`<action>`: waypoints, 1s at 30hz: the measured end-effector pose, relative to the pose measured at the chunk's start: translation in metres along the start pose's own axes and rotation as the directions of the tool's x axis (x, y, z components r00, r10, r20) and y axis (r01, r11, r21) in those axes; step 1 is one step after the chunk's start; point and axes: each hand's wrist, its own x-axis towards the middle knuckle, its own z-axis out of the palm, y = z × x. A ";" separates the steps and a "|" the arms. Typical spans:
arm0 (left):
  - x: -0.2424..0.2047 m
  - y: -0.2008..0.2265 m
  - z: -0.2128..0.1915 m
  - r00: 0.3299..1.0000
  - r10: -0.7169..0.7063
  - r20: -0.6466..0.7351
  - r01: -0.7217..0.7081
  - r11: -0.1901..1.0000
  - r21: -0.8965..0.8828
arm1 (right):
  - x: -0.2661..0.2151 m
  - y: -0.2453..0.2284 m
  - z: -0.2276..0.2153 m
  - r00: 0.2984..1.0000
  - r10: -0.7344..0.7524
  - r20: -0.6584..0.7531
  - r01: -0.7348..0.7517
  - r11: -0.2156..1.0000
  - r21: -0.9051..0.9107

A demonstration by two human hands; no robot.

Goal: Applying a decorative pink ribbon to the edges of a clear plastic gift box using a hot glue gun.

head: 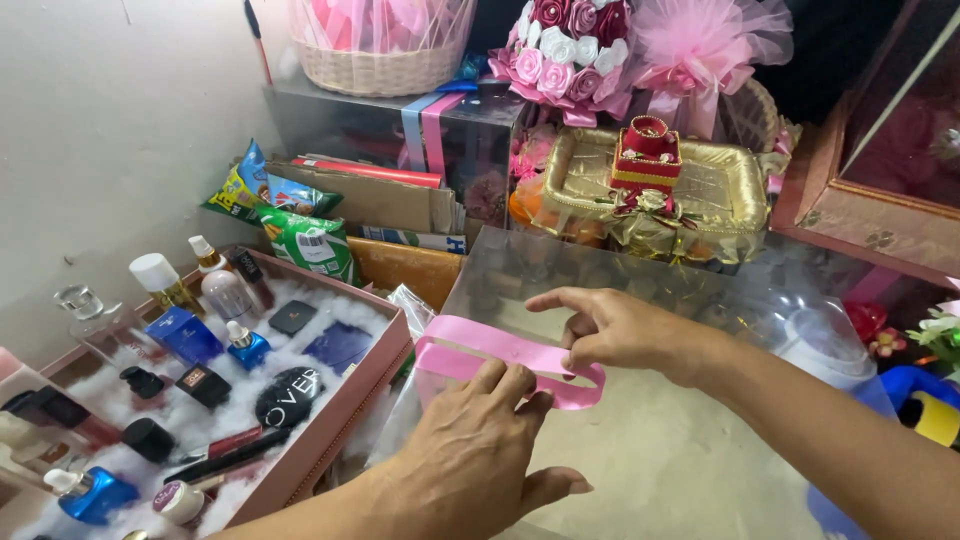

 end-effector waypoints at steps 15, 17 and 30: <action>0.007 0.005 -0.003 1.000 0.026 -0.003 -0.026 0.999 -0.044 | 0.000 0.061 -0.030 0.841 -0.525 0.129 0.316 0.671 0.671; 0.008 0.006 -0.002 1.000 0.022 0.011 -0.022 0.999 -0.041 | -0.002 0.066 -0.033 0.854 -0.506 0.121 0.326 0.702 0.633; 0.014 0.012 -0.001 0.997 -0.029 0.072 0.031 0.999 -0.027 | -0.014 0.071 -0.035 0.898 -0.420 0.134 0.328 0.840 0.432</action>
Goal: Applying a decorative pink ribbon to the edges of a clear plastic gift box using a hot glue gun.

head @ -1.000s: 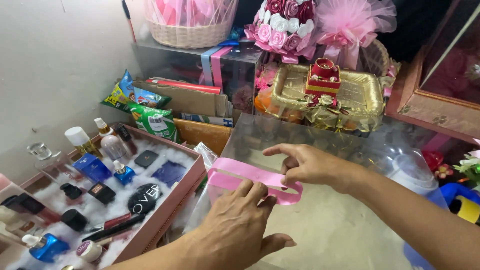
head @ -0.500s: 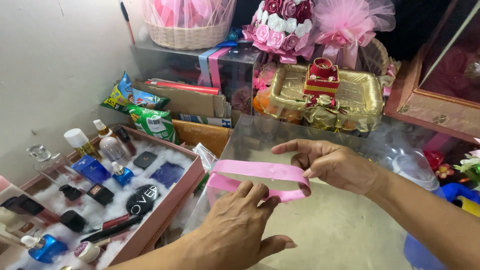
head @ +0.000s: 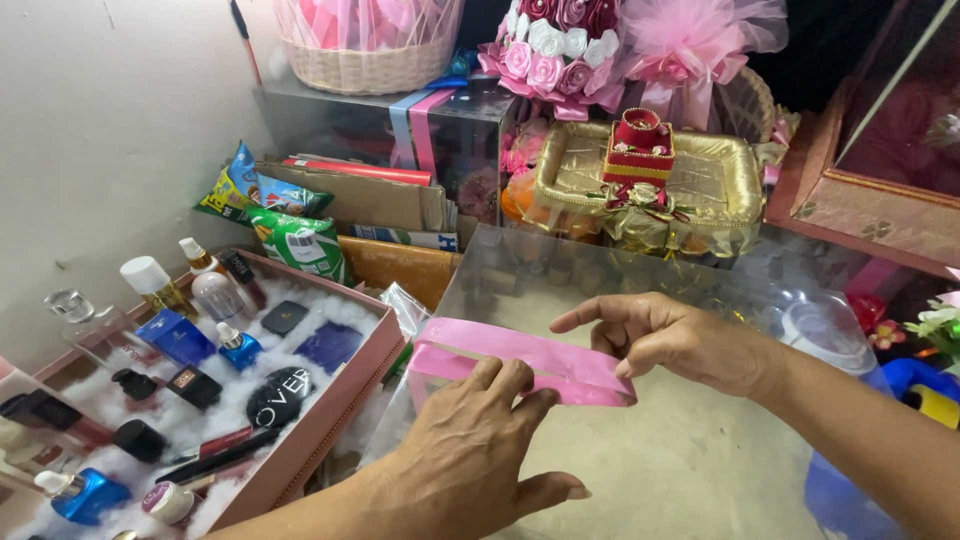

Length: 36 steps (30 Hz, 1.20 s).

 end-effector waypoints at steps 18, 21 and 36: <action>0.007 0.002 -0.003 0.997 0.031 0.077 -0.035 0.998 0.047 | 0.000 0.008 0.007 0.993 0.097 0.072 -0.084 0.982 -0.169; 0.008 0.003 -0.005 0.992 0.040 0.119 -0.048 0.997 0.059 | -0.002 0.010 0.006 0.995 0.083 0.050 -0.072 0.981 -0.179; 0.011 0.006 -0.001 0.993 0.105 0.051 -0.112 0.983 0.143 | -0.044 -0.001 -0.001 0.997 0.071 -0.015 -0.072 0.997 -0.029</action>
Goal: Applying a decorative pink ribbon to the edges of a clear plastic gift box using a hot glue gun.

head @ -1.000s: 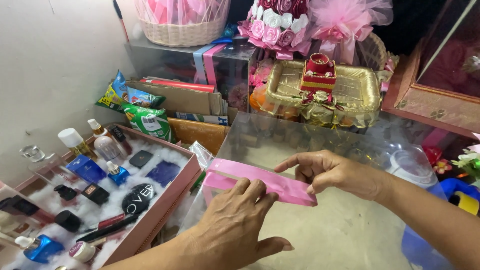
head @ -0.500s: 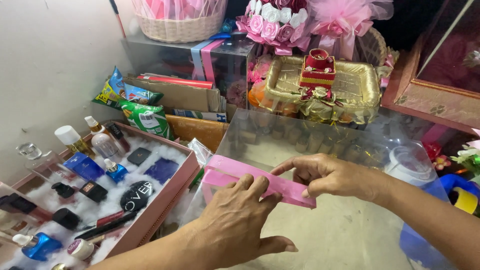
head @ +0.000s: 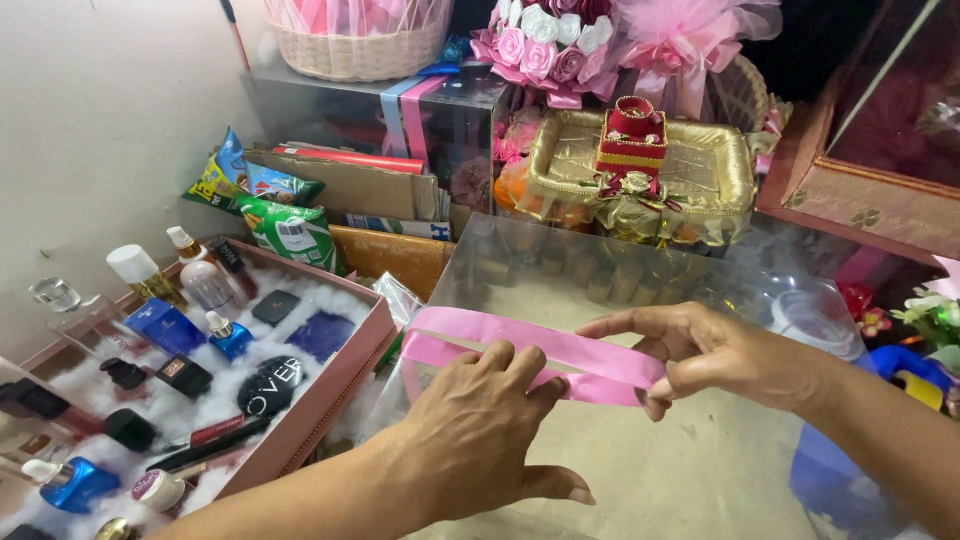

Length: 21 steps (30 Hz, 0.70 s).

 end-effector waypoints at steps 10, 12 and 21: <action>0.003 0.002 -0.002 0.999 0.014 0.046 -0.014 1.000 -0.008 | -0.033 0.019 -0.016 0.993 -0.119 0.023 0.115 0.983 0.144; 0.003 0.002 -0.002 0.999 0.013 0.033 -0.013 1.000 0.004 | -0.037 0.022 -0.020 0.995 -0.084 -0.052 0.090 0.988 0.123; 0.007 0.003 -0.004 0.991 -0.012 0.130 0.012 1.000 0.007 | -0.078 0.051 -0.041 0.966 -0.177 -0.191 0.206 0.967 0.149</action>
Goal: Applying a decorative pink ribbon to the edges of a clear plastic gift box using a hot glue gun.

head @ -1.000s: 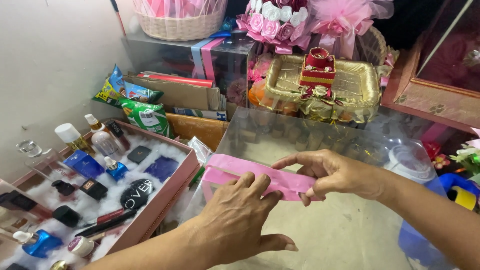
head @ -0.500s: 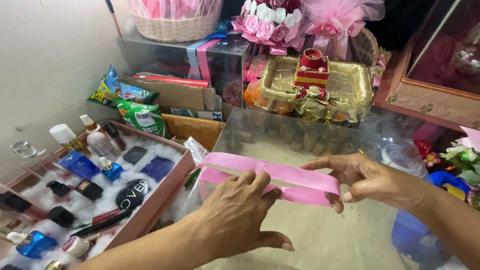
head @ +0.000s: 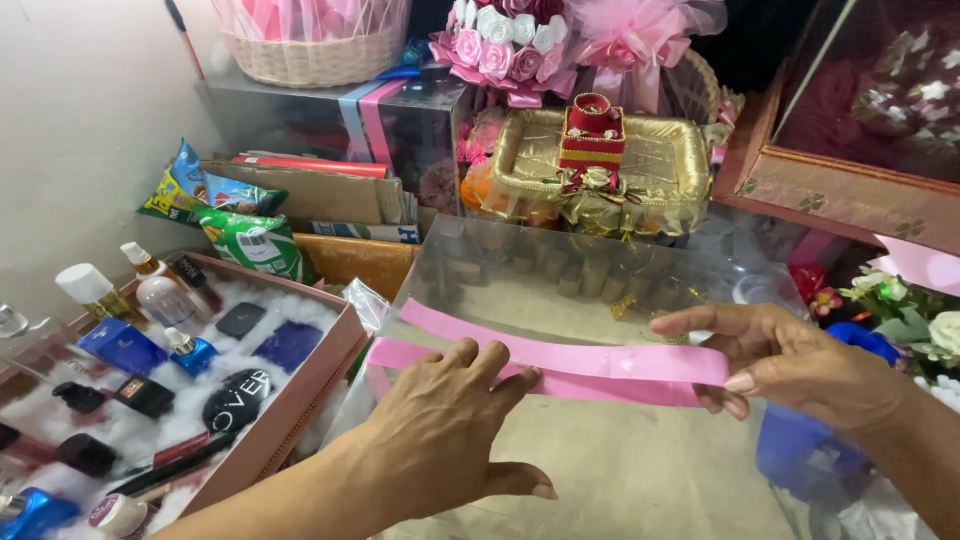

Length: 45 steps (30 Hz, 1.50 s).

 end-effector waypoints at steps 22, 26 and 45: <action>0.004 -0.009 0.004 0.999 0.031 -0.025 -0.033 0.996 -0.082 | -0.124 0.047 -0.060 0.923 -0.215 -0.320 0.250 0.966 0.072; 0.003 -0.012 0.005 0.999 0.012 0.035 -0.009 0.997 -0.079 | -0.147 0.056 -0.067 0.888 -0.247 -0.388 0.296 0.953 0.070; 0.005 -0.016 0.011 0.998 -0.018 0.057 0.022 0.997 -0.074 | -0.173 0.113 -0.041 0.512 -0.341 -0.788 0.669 0.734 0.117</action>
